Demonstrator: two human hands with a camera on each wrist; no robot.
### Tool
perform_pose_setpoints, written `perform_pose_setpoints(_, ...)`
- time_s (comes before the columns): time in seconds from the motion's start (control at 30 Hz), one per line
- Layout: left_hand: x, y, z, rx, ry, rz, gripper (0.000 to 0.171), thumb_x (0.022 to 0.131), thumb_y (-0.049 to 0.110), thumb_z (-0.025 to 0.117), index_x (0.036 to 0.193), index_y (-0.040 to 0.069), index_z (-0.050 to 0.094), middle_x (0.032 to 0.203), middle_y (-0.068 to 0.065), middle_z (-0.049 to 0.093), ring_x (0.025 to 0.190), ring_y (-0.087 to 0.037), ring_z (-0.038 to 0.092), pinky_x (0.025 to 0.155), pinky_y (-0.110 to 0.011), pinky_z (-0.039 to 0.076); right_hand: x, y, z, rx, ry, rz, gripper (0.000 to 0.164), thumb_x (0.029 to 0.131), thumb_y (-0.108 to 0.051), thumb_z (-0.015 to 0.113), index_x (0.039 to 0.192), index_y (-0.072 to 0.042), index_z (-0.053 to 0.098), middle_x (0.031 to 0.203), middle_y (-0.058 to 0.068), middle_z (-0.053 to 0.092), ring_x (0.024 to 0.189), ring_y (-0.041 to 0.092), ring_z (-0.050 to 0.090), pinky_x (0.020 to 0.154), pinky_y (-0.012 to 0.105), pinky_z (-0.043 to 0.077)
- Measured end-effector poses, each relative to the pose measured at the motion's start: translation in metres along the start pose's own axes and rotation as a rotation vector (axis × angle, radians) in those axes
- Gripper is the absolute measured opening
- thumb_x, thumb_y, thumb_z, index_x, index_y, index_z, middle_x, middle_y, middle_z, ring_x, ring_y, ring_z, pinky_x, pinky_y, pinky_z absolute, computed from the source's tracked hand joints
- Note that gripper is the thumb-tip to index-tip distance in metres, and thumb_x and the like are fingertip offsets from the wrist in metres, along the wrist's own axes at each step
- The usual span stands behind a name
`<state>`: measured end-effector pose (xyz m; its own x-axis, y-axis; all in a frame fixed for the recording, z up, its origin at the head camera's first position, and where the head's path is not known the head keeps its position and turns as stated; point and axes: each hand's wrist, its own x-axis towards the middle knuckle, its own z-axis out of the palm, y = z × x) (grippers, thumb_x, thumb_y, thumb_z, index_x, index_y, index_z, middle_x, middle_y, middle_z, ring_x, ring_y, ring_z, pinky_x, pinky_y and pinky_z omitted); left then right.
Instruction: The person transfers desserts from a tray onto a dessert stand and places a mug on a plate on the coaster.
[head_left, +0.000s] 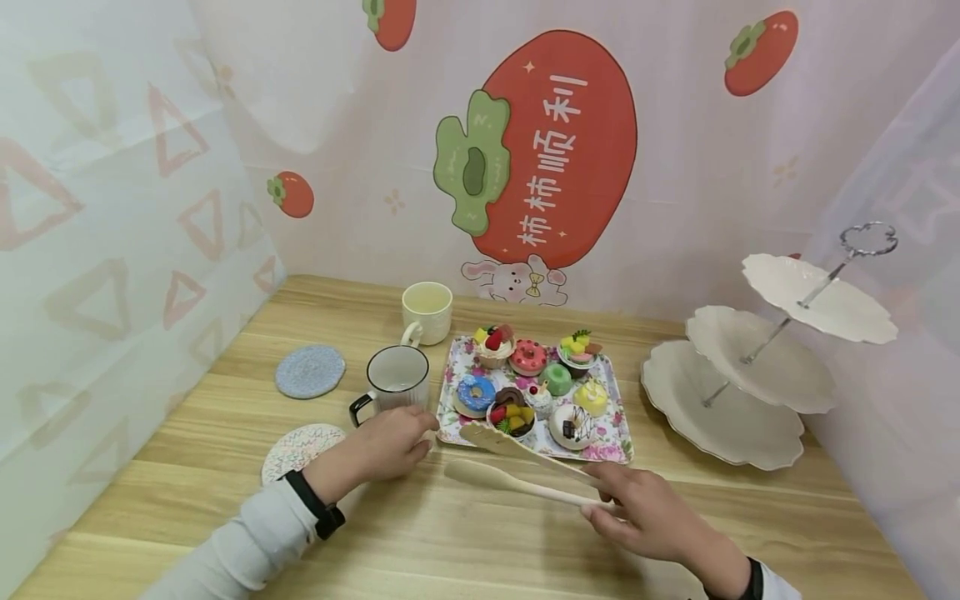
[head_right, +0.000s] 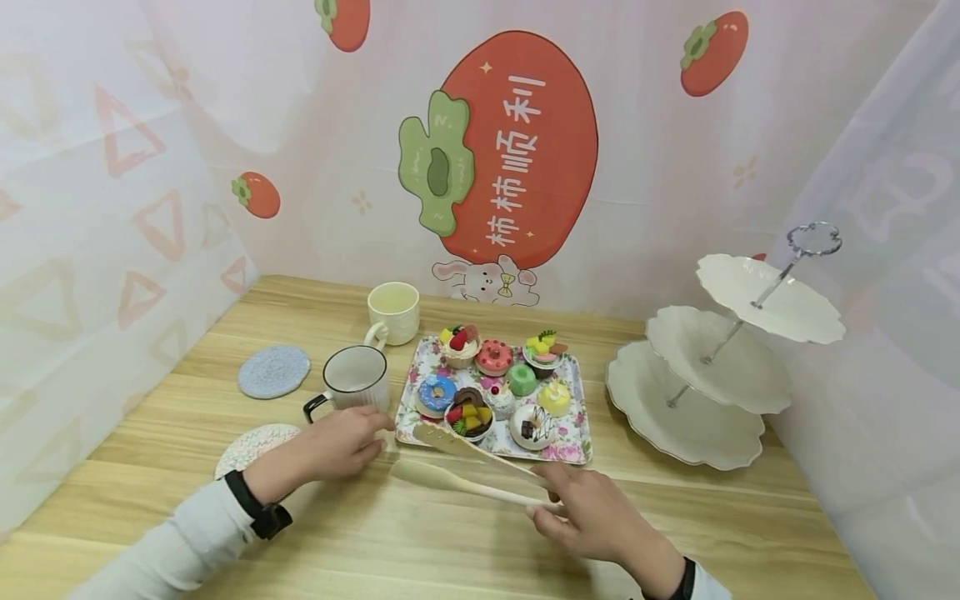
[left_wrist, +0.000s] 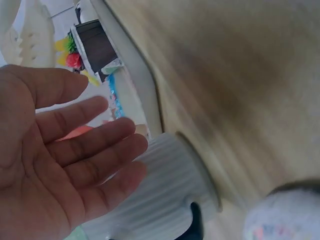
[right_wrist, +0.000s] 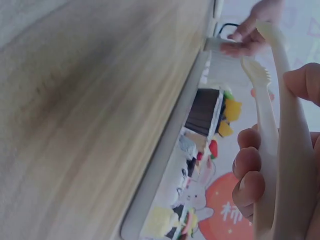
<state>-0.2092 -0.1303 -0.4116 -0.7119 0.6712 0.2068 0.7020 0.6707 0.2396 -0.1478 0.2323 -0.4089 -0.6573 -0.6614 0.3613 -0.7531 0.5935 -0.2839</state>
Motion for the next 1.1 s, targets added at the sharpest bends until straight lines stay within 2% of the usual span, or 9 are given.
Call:
perform_pose_setpoints(0.2,0.002,-0.002,0.011,0.014,0.053,-0.040,0.020,0.080,0.007,0.065,0.098,-0.002,0.063,0.089,-0.010,0.062,0.078,-0.023,0.061,0.064,-0.034,0.051,-0.002,0.005,-0.006,-0.010,0.101,0.016,0.038,0.081,-0.017,0.071,0.115,-0.006,0.058,0.078,-0.014,0.051,0.061,-0.004,0.044,0.049,0.017,0.039)
perform_pose_setpoints(0.37,0.005,-0.002,0.016,0.007,0.087,-0.087,0.019,0.079,0.009,0.066,0.096,0.000,0.064,0.084,-0.008,0.062,0.075,-0.022,0.060,0.062,-0.033,0.050,-0.001,0.007,-0.010,0.002,0.099,0.085,0.035,0.083,-0.016,0.070,0.115,-0.006,0.058,0.079,-0.014,0.053,0.061,-0.004,0.046,0.049,0.020,0.041)
perform_pose_setpoints(0.6,0.013,0.002,0.019,-0.056,0.149,-0.248,0.013,0.080,0.009,0.068,0.090,0.002,0.064,0.079,-0.005,0.063,0.072,-0.021,0.062,0.060,-0.035,0.051,0.000,0.012,-0.014,-0.052,0.123,0.148,0.037,0.083,-0.017,0.070,0.113,0.000,0.058,0.084,-0.001,0.061,0.066,0.001,0.053,0.051,0.023,0.044)
perform_pose_setpoints(0.7,0.017,0.004,0.022,-0.107,0.163,-0.335,0.019,0.080,0.009,0.066,0.096,-0.001,0.064,0.065,-0.004,0.059,0.059,-0.017,0.058,0.054,-0.033,0.049,0.002,0.016,-0.015,-0.083,0.124,0.189,0.038,0.084,-0.020,0.069,0.113,0.001,0.058,0.084,0.001,0.061,0.067,0.003,0.054,0.052,0.025,0.045)
perform_pose_setpoints(0.83,0.021,0.005,0.026,-0.135,0.185,-0.402,0.027,0.079,0.009,0.064,0.103,-0.004,0.063,0.062,-0.004,0.057,0.056,-0.014,0.055,0.053,-0.033,0.049,0.002,0.019,-0.017,-0.096,0.114,0.215,0.040,0.083,-0.020,0.070,0.114,0.003,0.058,0.081,0.002,0.061,0.064,0.004,0.054,0.052,0.025,0.045)
perform_pose_setpoints(0.93,0.024,0.005,0.029,-0.135,0.197,-0.417,0.008,0.079,0.006,0.063,0.084,0.000,0.062,0.060,-0.001,0.052,0.053,-0.013,0.050,0.049,-0.031,0.046,0.001,0.019,-0.017,-0.098,0.109,0.227,0.041,0.083,-0.020,0.070,0.115,0.004,0.057,0.083,0.005,0.063,0.064,0.005,0.056,0.052,0.026,0.046)
perform_pose_setpoints(0.97,0.025,0.005,0.030,-0.136,0.201,-0.419,0.005,0.079,0.005,0.062,0.076,0.003,0.059,0.056,0.001,0.045,0.050,-0.012,0.046,0.046,-0.030,0.042,0.001,0.019,-0.017,-0.097,0.108,0.233,0.041,0.083,-0.020,0.070,0.115,0.005,0.057,0.084,0.006,0.063,0.064,0.006,0.056,0.052,0.026,0.046)
perform_pose_setpoints(1.03,0.026,0.005,0.031,-0.146,0.202,-0.423,0.021,0.079,0.003,0.060,0.063,0.009,0.048,0.052,0.003,0.035,0.045,-0.011,0.038,0.041,-0.027,0.035,0.000,0.019,-0.017,-0.093,0.102,0.250,0.042,0.084,-0.020,0.069,0.115,0.005,0.057,0.088,0.008,0.064,0.066,0.007,0.057,0.053,0.027,0.046)
perform_pose_setpoints(1.1,0.028,0.005,0.032,-0.148,0.202,-0.433,0.031,0.079,0.003,0.059,0.058,0.012,0.039,0.051,0.004,0.030,0.043,-0.010,0.034,0.040,-0.026,0.031,0.000,0.018,-0.017,-0.088,0.095,0.267,0.041,0.085,-0.021,0.068,0.115,0.005,0.058,0.091,0.009,0.064,0.066,0.006,0.057,0.054,0.028,0.046)
